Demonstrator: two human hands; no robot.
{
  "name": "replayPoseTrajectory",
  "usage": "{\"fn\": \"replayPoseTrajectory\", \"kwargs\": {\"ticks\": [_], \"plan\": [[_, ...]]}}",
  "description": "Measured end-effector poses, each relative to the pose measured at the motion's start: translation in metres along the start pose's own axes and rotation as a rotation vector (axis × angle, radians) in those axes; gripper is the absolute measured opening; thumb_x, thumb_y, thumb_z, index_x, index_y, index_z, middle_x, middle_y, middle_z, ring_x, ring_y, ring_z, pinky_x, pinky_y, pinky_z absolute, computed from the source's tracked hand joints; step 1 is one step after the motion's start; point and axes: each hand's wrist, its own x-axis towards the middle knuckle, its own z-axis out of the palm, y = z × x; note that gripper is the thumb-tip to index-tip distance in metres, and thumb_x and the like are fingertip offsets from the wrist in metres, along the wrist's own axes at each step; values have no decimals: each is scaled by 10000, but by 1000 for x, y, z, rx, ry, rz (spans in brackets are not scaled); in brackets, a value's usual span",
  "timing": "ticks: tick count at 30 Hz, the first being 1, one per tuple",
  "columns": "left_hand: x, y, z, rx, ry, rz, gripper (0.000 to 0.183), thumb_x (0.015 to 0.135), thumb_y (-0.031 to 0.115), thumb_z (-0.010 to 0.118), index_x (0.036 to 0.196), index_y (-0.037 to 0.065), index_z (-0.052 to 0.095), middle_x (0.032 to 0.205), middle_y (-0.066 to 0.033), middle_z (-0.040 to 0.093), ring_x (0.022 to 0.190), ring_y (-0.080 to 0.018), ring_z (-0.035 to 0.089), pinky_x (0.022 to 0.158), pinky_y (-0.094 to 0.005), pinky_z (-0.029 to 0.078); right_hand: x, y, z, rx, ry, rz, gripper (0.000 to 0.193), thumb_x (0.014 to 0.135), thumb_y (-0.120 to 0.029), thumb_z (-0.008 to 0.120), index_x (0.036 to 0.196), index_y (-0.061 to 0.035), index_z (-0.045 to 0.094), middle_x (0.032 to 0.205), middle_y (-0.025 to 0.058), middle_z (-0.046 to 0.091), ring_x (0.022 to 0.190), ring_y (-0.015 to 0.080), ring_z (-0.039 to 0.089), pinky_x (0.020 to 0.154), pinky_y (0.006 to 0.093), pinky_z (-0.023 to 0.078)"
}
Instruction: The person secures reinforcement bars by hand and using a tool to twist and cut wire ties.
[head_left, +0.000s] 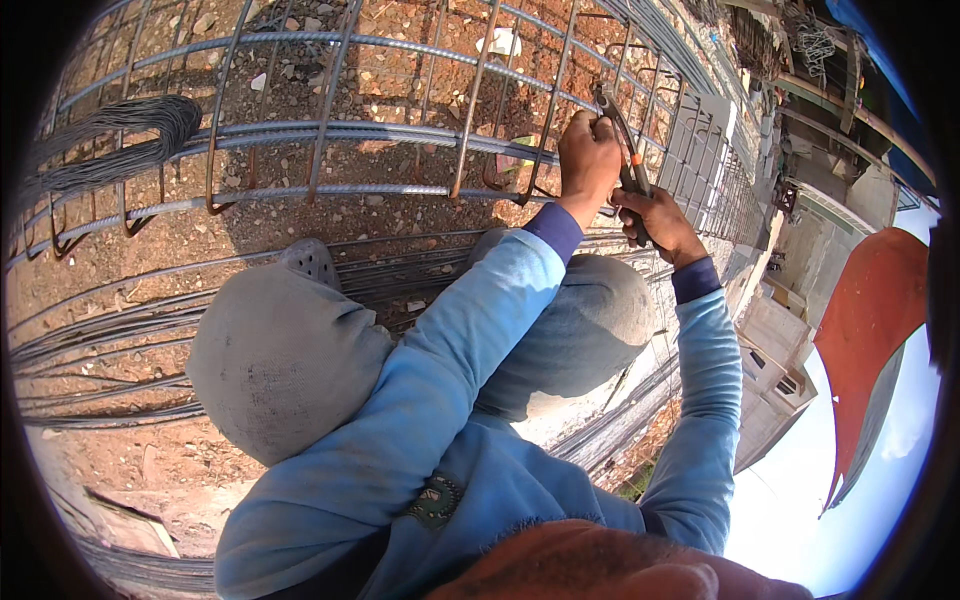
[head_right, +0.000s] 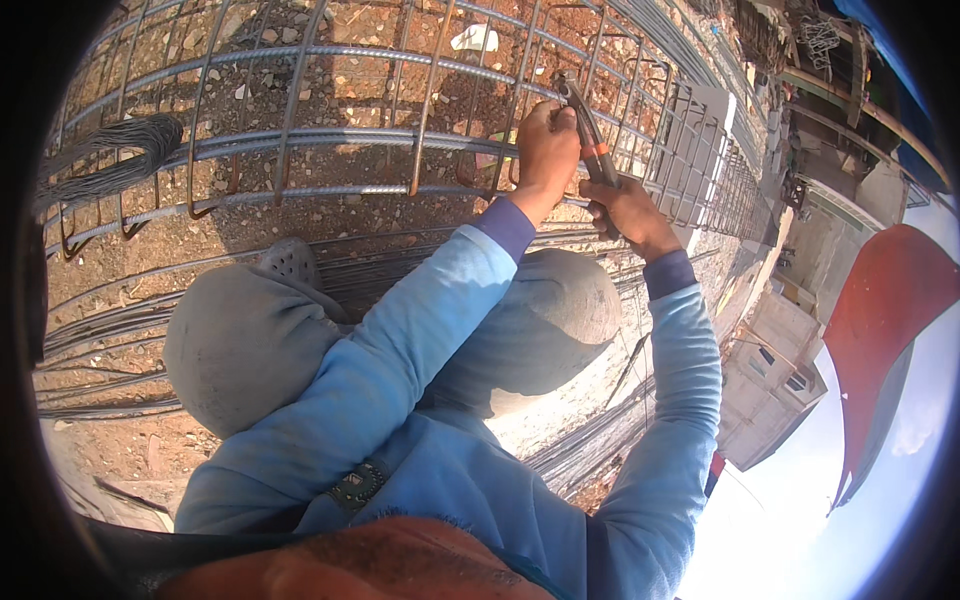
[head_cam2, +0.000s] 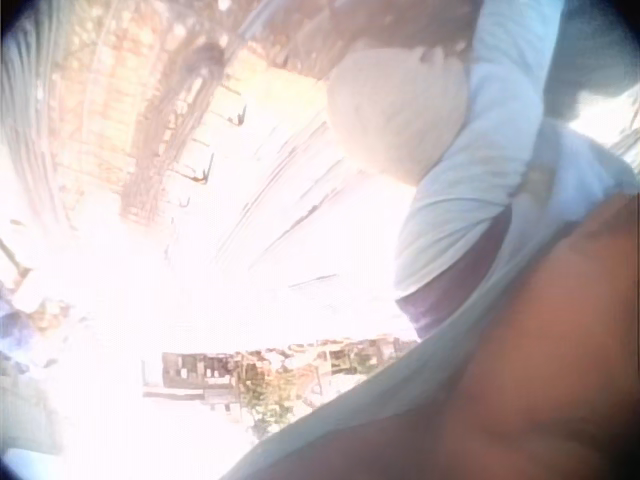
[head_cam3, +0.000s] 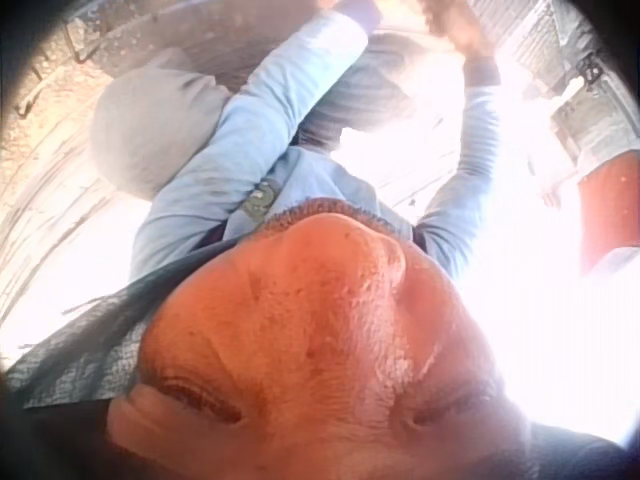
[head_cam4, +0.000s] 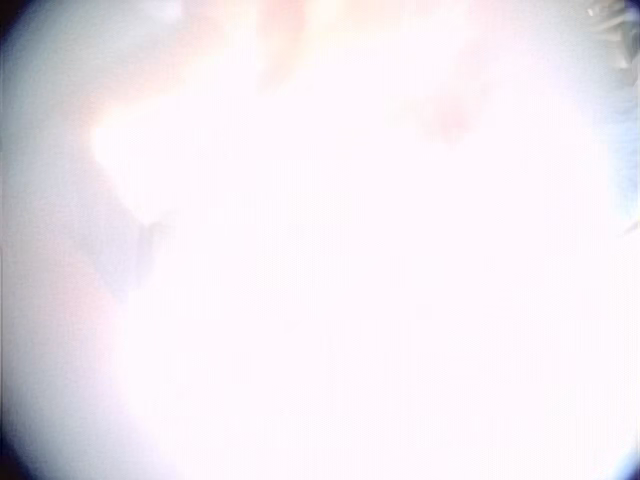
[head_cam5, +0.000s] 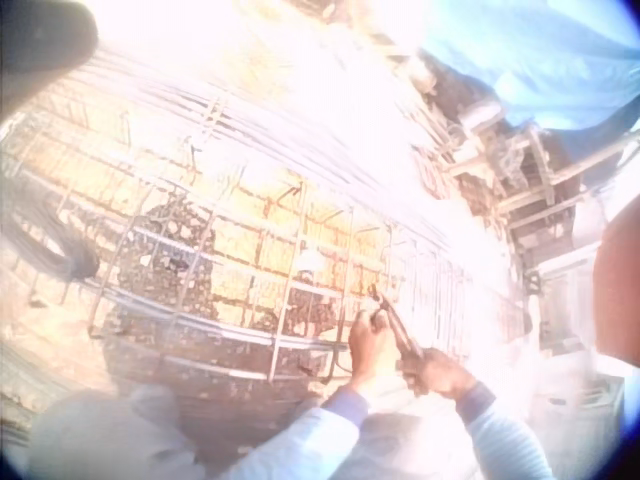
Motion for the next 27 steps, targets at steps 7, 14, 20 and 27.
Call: {"fn": "replayPoseTrajectory", "kwargs": {"ticks": [7,14,20,27], "plan": [[2,-8,-37,1010,-132,448,211,866,196,507,878,24,629,806,-234,645,775,-423,621,720,-474,482,24,56,14,430,-188,-162,513,954,-418,508,1257,-4,501,989,105,664,908,188,616,800,329,480],[-9,-10,-27,1117,-331,443,207,859,218,519,880,47,634,792,-244,625,759,-437,605,683,-486,466,55,102,-9,737,-243,-271,576,967,-404,472,1372,-1,396,1162,139,621,1095,246,575,1004,386,379],[-9,-46,-36,1034,-805,177,207,902,174,533,882,-6,633,708,-96,666,565,-155,609,560,-333,478,77,118,-24,744,-124,-262,528,956,-320,539,1353,6,415,1197,155,602,1083,254,603,915,378,474],[7,-5,-40,565,-805,33,233,940,177,518,909,-15,647,770,-77,679,534,-116,566,524,-258,464,97,108,28,-439,712,-601,452,901,-397,562,1101,8,593,1021,263,591,957,445,584,816,472,476]]}}
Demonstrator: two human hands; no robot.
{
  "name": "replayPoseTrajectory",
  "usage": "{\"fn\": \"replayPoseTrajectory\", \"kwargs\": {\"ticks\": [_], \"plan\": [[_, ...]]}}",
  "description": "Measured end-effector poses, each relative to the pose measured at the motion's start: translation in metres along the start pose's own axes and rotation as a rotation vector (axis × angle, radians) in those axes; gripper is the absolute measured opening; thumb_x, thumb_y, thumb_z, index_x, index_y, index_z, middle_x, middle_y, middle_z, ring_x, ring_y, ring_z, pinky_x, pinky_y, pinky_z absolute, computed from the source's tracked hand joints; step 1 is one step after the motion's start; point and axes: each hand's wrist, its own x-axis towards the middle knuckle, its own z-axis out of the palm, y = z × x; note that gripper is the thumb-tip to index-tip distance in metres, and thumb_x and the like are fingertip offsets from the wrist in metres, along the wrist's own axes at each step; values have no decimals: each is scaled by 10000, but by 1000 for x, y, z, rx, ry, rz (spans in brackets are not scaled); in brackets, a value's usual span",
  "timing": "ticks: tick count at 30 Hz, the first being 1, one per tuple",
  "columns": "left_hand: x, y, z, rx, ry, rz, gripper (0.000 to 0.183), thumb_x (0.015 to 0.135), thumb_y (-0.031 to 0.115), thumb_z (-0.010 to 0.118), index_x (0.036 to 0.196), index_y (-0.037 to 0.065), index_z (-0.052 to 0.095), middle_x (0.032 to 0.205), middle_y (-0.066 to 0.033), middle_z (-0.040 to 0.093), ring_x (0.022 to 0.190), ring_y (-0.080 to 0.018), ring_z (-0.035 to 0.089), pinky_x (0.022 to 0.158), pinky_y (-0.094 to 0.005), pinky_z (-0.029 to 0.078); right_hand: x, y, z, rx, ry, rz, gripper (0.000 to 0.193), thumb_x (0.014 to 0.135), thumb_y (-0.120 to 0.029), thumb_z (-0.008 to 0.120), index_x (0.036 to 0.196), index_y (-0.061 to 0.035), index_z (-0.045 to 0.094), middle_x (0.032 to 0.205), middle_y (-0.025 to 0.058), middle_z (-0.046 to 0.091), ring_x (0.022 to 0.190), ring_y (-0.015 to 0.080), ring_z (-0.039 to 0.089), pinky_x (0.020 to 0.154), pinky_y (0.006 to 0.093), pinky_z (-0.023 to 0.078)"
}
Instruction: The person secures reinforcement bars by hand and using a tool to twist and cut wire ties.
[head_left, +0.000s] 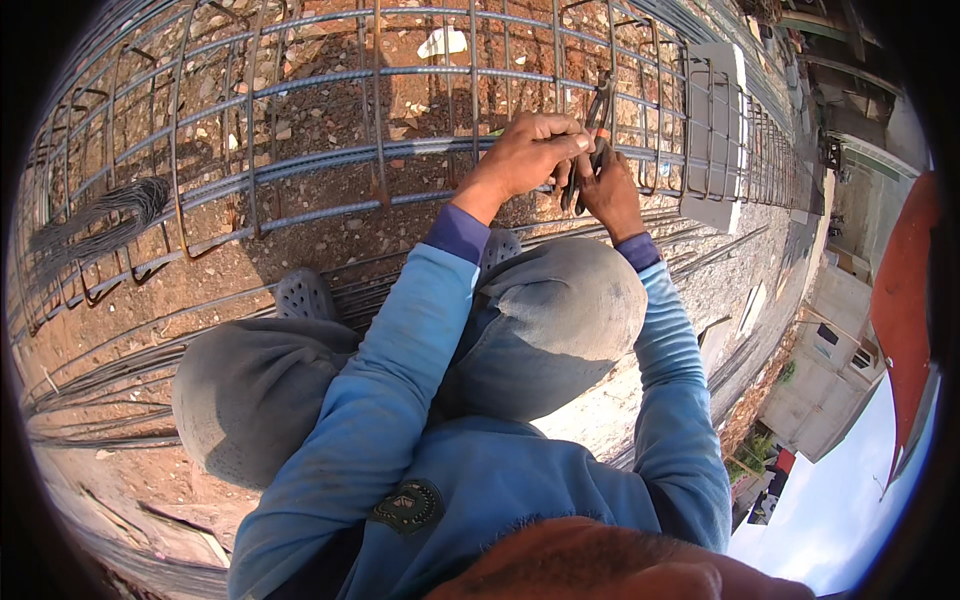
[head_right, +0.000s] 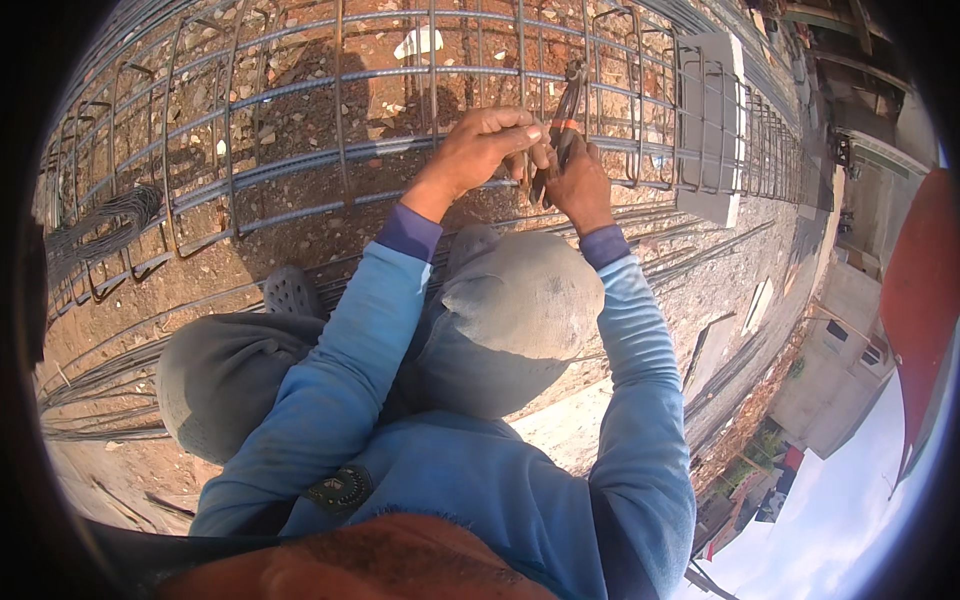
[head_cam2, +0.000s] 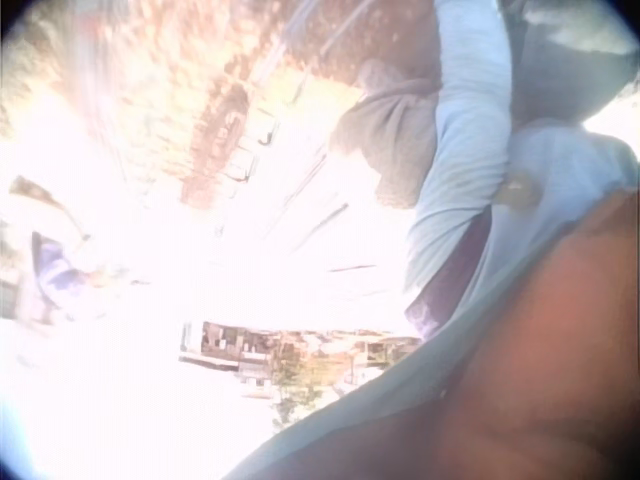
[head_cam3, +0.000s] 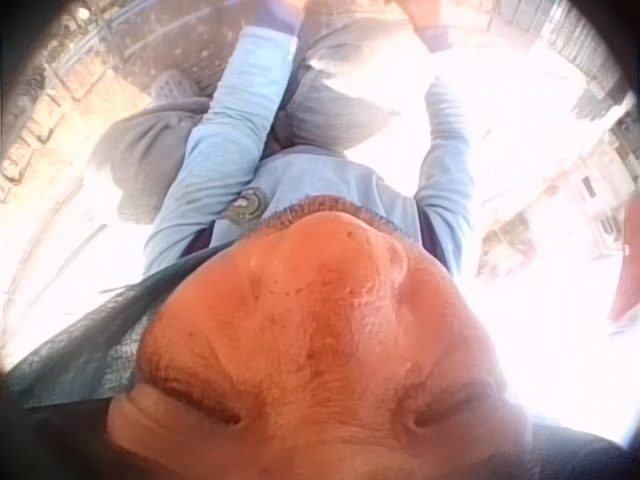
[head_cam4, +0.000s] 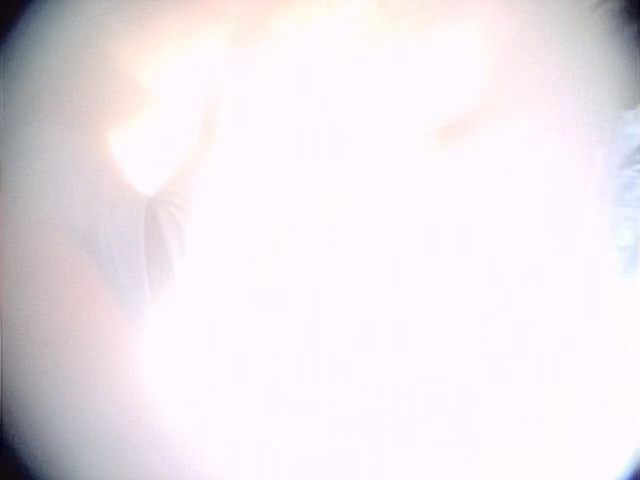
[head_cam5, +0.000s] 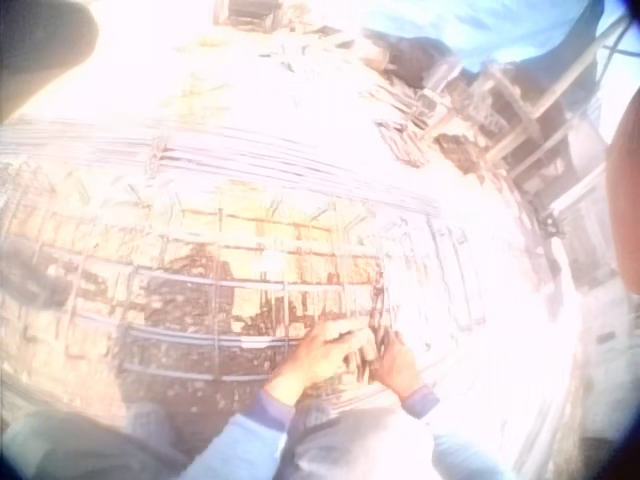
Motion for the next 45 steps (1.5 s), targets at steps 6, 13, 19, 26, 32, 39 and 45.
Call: {"fn": "replayPoseTrajectory", "kwargs": {"ticks": [6,13,19,26,32,39,45], "plan": [[-10,24,-18,-305,182,135,240,936,225,543,984,25,667,888,-36,670,742,-97,563,677,-251,464,20,-87,-58,567,-107,-57,438,957,-336,537,1194,30,584,1010,152,659,915,193,617,798,309,479],[-27,33,-40,-592,505,160,253,930,238,565,1030,25,658,899,-33,653,788,-110,590,689,-252,476,40,-155,-49,1017,-556,150,197,936,-127,570,1073,4,625,736,17,589,530,80,543,471,213,420],[-34,33,-55,-302,773,119,337,908,279,592,1082,-8,621,919,-47,656,750,-107,599,641,-240,477,70,-182,-58,609,-362,-29,283,874,-102,513,1092,-13,669,730,63,646,545,99,530,513,254,415],[-31,23,-43,216,965,-130,608,907,272,533,1369,-75,347,1382,-307,386,1308,-404,372,1079,-426,305,130,-211,-30,-457,-268,-624,289,845,-134,504,1059,-176,695,965,162,675,892,340,644,792,436,520],[-28,19,-58,213,951,-125,590,930,261,462,1382,-90,316,1377,-371,346,1332,-431,323,1111,-441,253,154,-203,1,-543,-462,-751,335,754,-42,548,1009,-194,703,984,113,682,916,313,646,833,409,515],[-34,27,-62,-255,941,-161,244,962,134,451,1110,-59,463,733,-78,530,515,-176,602,465,-299,533,149,-210,-7,-461,-282,-816,208,782,-266,655,824,-66,696,838,181,679,820,333,672,714,414,534],[-50,34,-70,-699,816,-241,165,917,136,499,986,-8,538,647,-45,518,501,-174,557,442,-336,504,157,-217,3,-288,-465,-646,297,768,-232,605,848,45,676,886,266,653,864,394,650,743,442,520]]}}
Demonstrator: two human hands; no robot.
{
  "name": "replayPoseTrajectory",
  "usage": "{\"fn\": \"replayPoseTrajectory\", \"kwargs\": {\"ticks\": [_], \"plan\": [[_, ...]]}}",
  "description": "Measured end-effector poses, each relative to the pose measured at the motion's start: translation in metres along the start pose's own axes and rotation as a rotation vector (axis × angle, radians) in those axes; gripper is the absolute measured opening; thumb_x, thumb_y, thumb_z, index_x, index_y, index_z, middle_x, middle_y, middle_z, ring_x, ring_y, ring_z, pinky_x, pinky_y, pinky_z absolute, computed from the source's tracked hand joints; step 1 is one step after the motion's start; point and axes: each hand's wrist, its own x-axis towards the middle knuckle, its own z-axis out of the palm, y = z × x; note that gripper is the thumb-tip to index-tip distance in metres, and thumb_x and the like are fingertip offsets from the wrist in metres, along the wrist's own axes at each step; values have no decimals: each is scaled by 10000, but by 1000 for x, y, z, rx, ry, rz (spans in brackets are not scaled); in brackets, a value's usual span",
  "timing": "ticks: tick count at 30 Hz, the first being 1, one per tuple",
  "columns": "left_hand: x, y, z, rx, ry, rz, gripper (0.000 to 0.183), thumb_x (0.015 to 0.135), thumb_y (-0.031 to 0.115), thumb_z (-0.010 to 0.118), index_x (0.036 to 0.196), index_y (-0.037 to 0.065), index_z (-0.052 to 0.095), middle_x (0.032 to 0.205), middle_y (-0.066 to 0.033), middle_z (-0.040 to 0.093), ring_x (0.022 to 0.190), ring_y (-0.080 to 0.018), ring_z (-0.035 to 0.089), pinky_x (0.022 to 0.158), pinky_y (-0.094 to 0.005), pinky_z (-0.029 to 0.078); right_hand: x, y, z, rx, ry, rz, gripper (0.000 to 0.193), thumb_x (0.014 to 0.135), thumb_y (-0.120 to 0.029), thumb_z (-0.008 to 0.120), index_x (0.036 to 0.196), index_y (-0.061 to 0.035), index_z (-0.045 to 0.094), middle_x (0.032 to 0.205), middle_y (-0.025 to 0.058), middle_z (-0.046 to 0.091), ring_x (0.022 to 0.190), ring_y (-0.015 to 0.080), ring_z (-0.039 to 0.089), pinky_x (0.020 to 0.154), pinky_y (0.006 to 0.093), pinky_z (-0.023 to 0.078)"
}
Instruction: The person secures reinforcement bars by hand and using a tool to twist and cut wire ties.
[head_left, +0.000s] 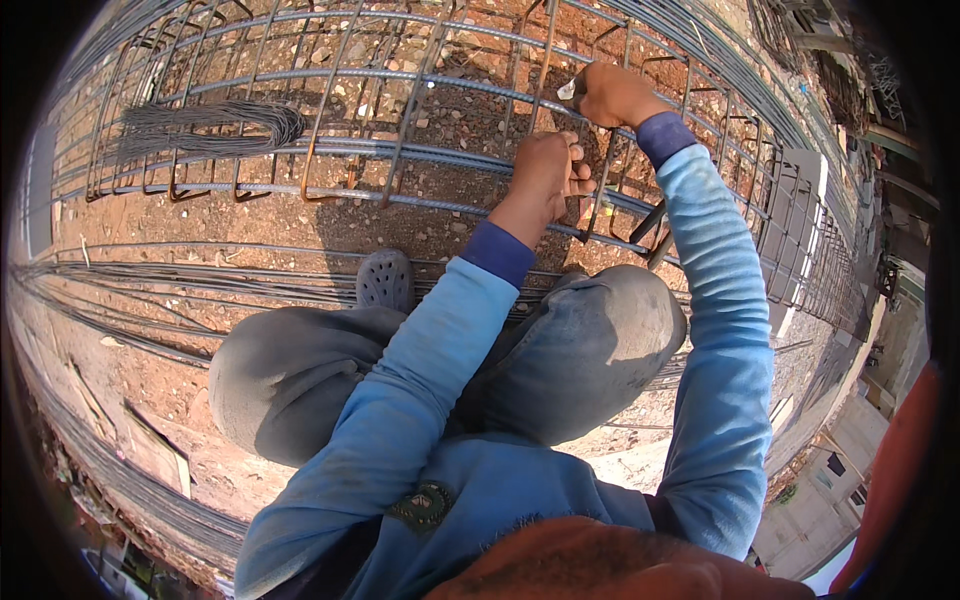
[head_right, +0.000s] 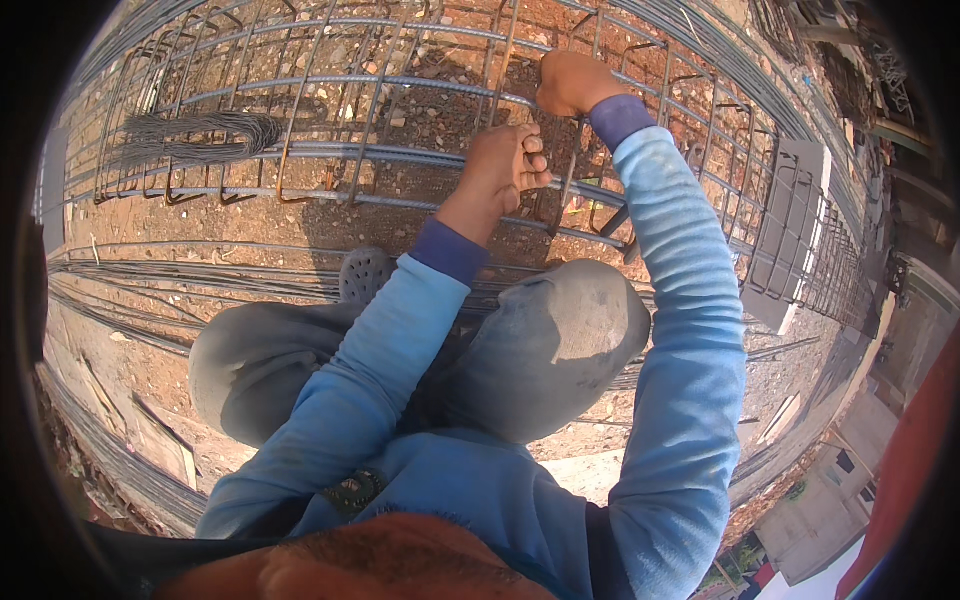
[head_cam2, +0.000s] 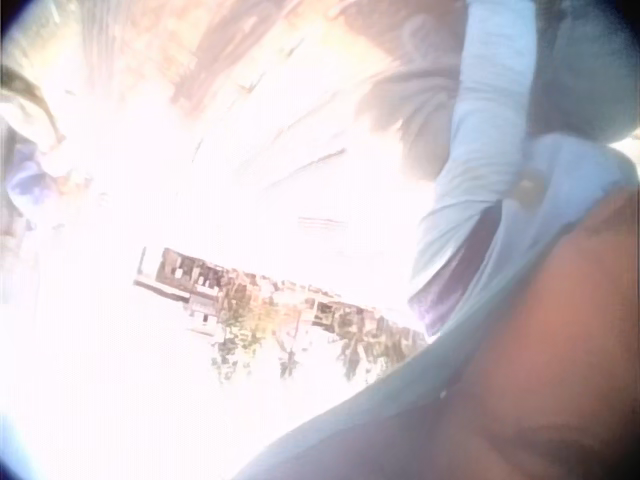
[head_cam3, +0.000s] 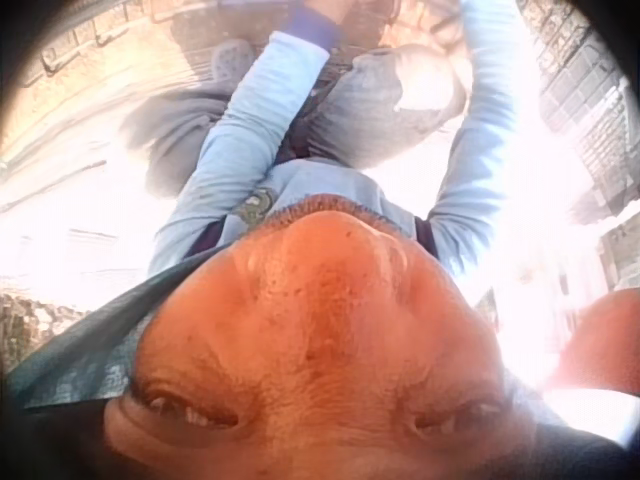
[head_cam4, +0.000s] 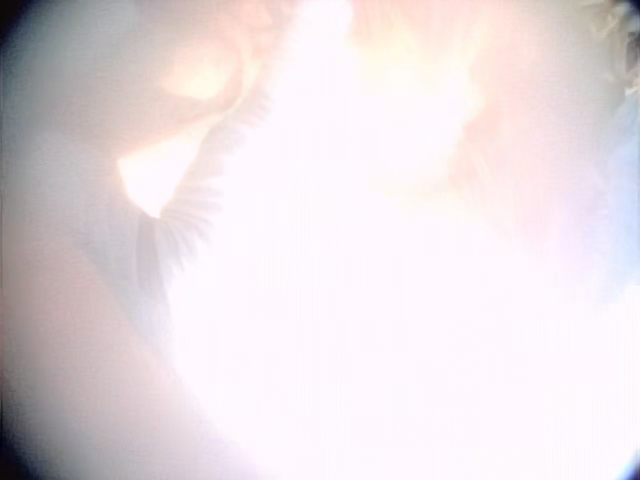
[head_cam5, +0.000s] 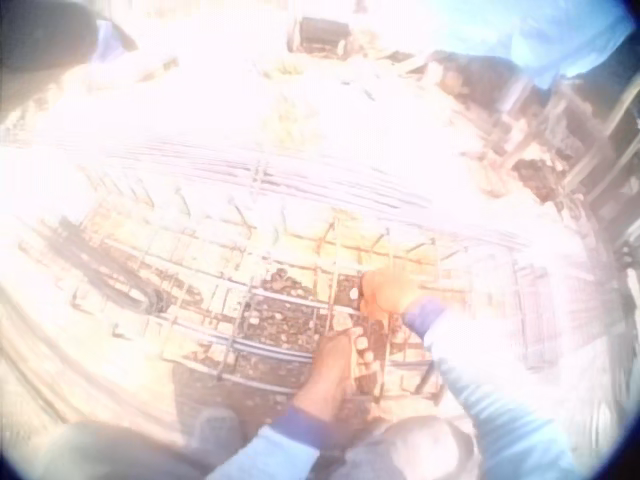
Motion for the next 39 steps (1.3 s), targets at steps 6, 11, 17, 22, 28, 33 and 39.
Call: {"fn": "replayPoseTrajectory", "kwargs": {"ticks": [6,11,17,22,28,33,39], "plan": [[0,49,4,1164,-24,139,179,805,109,533,756,-21,645,670,-165,624,586,-277,628,552,-398,515,23,1,3,110,-111,-78,259,721,-158,554,777,65,674,813,288,640,788,413,657,695,426,522],[-9,94,35,2122,119,334,239,724,165,575,801,-21,704,821,-247,666,759,-316,685,691,-402,540,12,-20,3,29,59,-158,274,780,-179,545,900,26,682,934,241,662,899,391,651,776,438,530],[-26,116,37,2686,-174,621,227,775,164,580,899,8,691,876,-186,681,848,-334,672,741,-419,537,4,-18,13,299,108,5,315,792,-241,550,888,32,674,910,261,650,880,397,647,754,447,514],[-4,133,16,2566,-181,912,185,803,175,585,930,117,706,874,-132,686,851,-321,663,733,-416,533,-3,-13,10,390,28,22,345,794,-271,528,846,42,662,790,260,640,767,393,641,712,422,502],[35,143,-9,2276,-98,820,191,829,252,617,963,172,727,861,-113,681,850,-306,651,760,-439,514,-19,-35,1,560,47,152,413,807,-371,643,810,42,657,735,226,641,713,379,630,684,409,498],[59,136,-41,2022,-144,1159,202,826,302,650,934,154,735,876,-104,676,885,-291,641,777,-433,507,-4,-33,20,521,54,201,426,793,-395,686,824,29,670,787,242,654,764,384,644,711,424,504],[58,129,-28,2071,-155,1078,196,818,300,664,844,117,731,912,-104,668,880,-309,631,790,-428,507,-13,-41,21,382,110,295,303,795,-293,664,879,-2,687,894,239,668,860,381,654,793,441,505]]}}
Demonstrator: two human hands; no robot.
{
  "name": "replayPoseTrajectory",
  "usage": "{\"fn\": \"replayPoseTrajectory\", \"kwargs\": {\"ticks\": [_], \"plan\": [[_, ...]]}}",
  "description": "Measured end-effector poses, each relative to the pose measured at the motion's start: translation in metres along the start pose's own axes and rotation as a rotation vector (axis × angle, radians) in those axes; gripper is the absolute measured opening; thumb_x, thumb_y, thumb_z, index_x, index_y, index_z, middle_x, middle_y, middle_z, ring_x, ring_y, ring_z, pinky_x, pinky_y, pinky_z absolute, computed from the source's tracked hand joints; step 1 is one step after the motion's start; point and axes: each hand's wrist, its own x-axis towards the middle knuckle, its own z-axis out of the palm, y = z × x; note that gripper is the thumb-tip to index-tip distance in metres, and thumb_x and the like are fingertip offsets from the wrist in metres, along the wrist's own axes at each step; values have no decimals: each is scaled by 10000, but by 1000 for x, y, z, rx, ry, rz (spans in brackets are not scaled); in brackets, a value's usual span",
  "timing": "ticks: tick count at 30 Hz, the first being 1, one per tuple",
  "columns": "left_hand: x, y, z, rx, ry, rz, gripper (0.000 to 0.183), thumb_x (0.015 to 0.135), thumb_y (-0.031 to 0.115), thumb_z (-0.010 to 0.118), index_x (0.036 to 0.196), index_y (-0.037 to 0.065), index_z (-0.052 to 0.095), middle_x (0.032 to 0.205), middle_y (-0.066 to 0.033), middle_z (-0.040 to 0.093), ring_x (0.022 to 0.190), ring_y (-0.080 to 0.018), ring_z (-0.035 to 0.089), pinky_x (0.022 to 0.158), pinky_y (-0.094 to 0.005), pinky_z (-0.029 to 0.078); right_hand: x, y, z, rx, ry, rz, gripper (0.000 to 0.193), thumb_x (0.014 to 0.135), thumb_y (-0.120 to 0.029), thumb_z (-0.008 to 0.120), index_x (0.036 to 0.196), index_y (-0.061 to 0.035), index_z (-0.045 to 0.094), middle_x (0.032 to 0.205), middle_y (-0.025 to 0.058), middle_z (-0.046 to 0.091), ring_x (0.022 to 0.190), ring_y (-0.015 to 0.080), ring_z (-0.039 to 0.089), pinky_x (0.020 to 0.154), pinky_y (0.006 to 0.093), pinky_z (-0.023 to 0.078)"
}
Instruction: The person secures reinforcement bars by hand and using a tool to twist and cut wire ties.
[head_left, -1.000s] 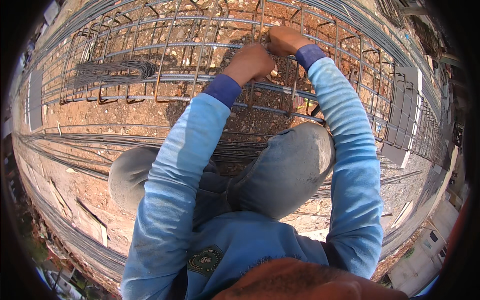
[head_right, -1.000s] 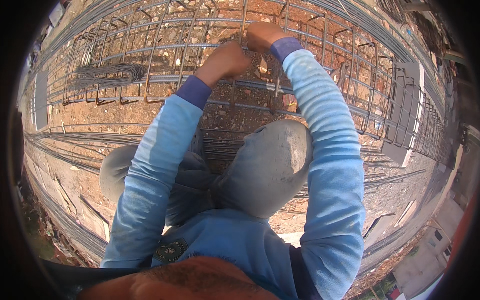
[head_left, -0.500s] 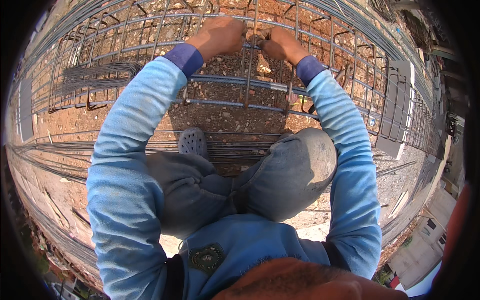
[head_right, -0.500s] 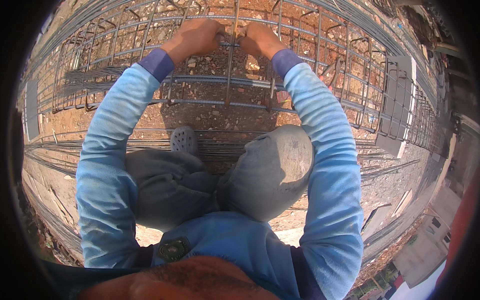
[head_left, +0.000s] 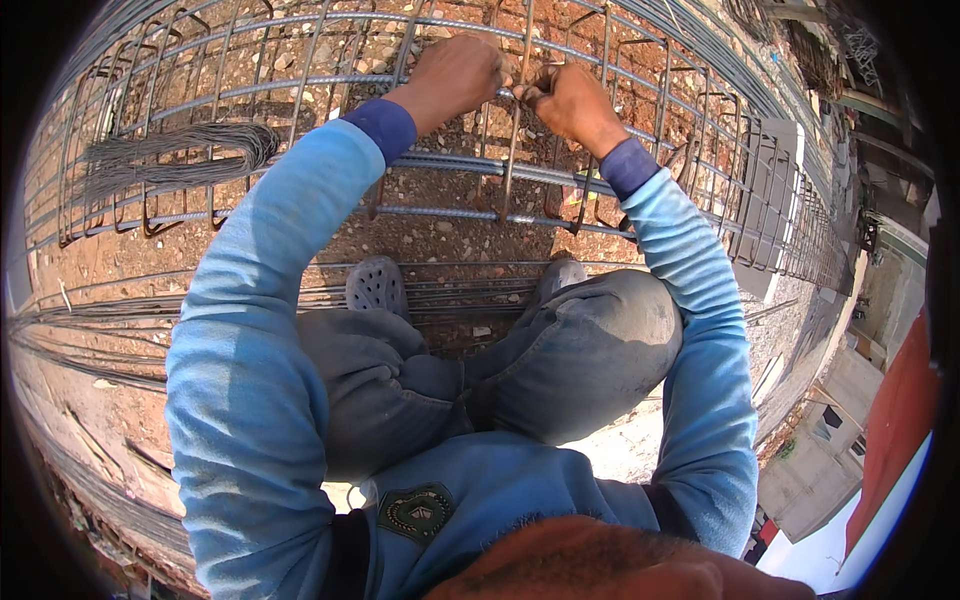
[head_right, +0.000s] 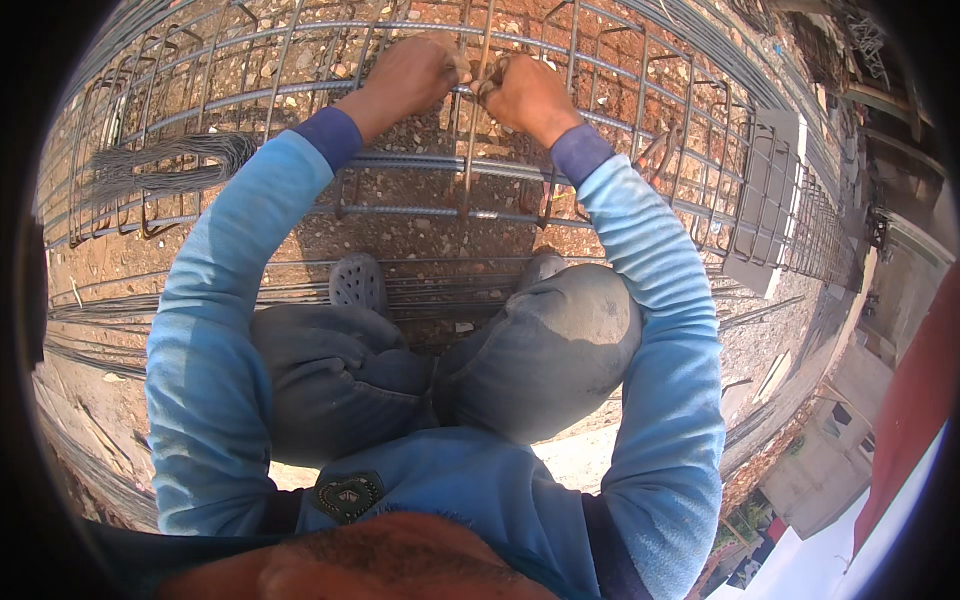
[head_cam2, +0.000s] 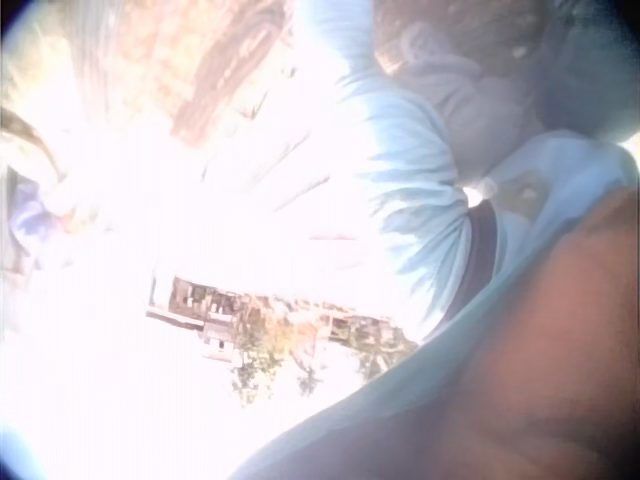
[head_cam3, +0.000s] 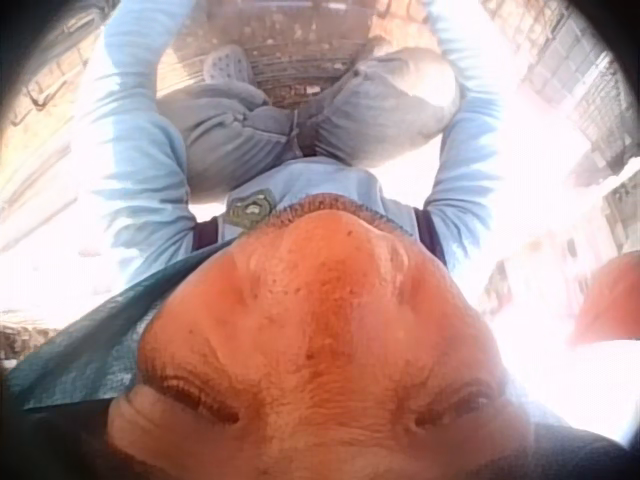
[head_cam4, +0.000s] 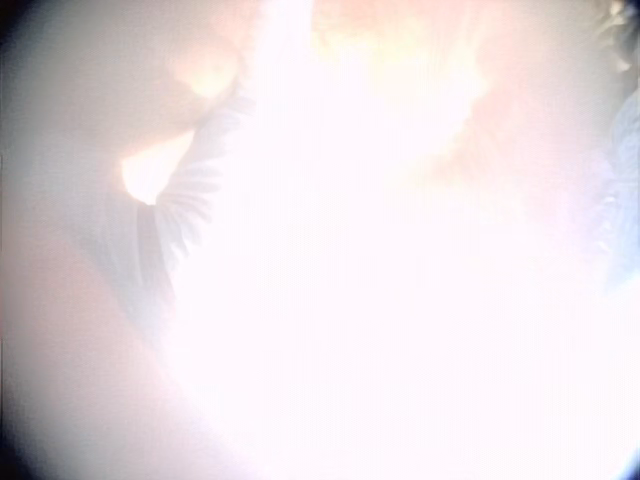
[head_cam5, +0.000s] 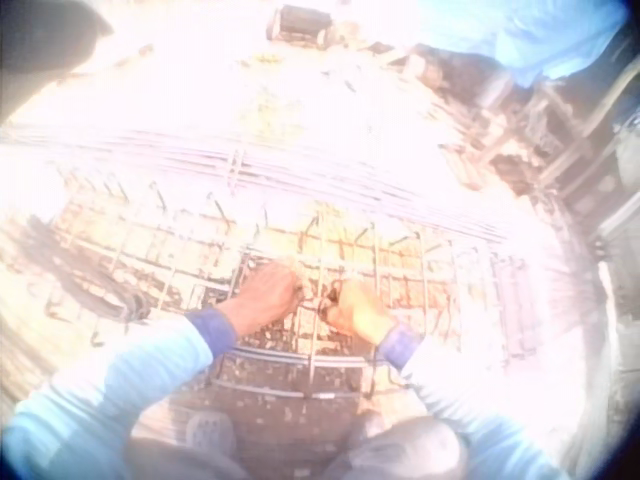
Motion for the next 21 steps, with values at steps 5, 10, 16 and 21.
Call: {"fn": "replayPoseTrajectory", "kwargs": {"ticks": [5,10,16,21], "plan": [[19,-26,28,133,-233,421,267,890,279,550,1010,55,633,862,-156,651,754,-311,644,690,-423,530,-8,-20,0,-46,55,-34,280,775,-265,658,912,-23,691,919,215,675,877,375,654,827,442,508],[32,0,10,-653,-776,-260,420,978,345,303,976,26,576,767,-97,596,616,-148,581,538,-290,495,-27,-22,-3,-159,79,-135,343,836,-253,639,1029,30,655,902,236,670,845,340,665,817,396,520],[23,-17,8,-762,-819,-171,499,972,393,279,1030,0,580,723,-57,548,575,-142,504,520,-244,471,-31,-39,10,-479,214,-273,370,837,-344,654,919,17,655,737,178,639,685,303,641,656,396,527],[14,-22,-6,-947,-726,-197,464,953,387,429,1169,5,581,749,-44,561,608,-147,523,530,-281,506,-29,-20,8,-248,244,-213,351,878,-338,621,859,8,681,698,191,637,641,281,644,598,397,506]]}}
